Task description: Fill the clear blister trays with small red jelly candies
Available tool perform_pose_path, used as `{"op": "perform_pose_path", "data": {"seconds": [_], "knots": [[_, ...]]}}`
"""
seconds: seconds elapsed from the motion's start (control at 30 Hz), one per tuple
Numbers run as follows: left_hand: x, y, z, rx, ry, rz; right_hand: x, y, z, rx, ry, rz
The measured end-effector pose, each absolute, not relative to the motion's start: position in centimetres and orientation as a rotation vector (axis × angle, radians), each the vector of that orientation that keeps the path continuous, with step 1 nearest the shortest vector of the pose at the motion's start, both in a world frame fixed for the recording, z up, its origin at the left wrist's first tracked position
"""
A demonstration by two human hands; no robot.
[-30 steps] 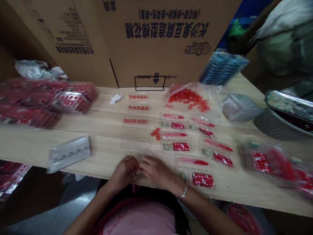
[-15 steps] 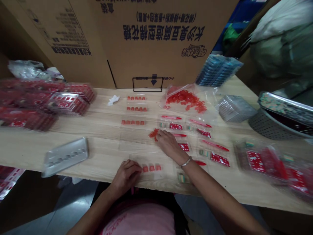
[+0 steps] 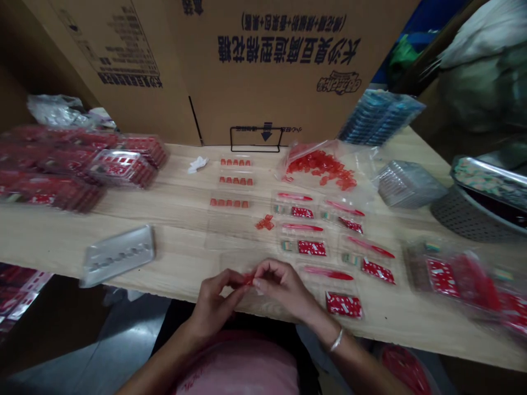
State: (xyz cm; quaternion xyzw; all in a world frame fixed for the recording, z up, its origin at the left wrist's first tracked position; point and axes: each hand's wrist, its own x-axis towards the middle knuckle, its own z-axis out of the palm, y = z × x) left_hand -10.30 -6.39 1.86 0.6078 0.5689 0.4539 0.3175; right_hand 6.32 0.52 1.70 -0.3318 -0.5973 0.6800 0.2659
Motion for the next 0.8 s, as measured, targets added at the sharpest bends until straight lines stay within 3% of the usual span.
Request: {"op": "perform_pose_path", "data": {"seconds": [0.2,0.43,0.8], "knots": [[-11.3,-11.0,1.0,1.347,1.391,1.068,5.7,-4.7,-0.4,-0.925,-1.411,2.044],[-12.4,-10.7,1.8,0.755,1.141,1.043,4.7,-4.1,0.1,-0.948,-1.425,2.086],[-11.8,-11.0,1.6,0.650,1.091,1.053,4.8,-4.7,0.9,-0.924,-1.596,2.017]]}}
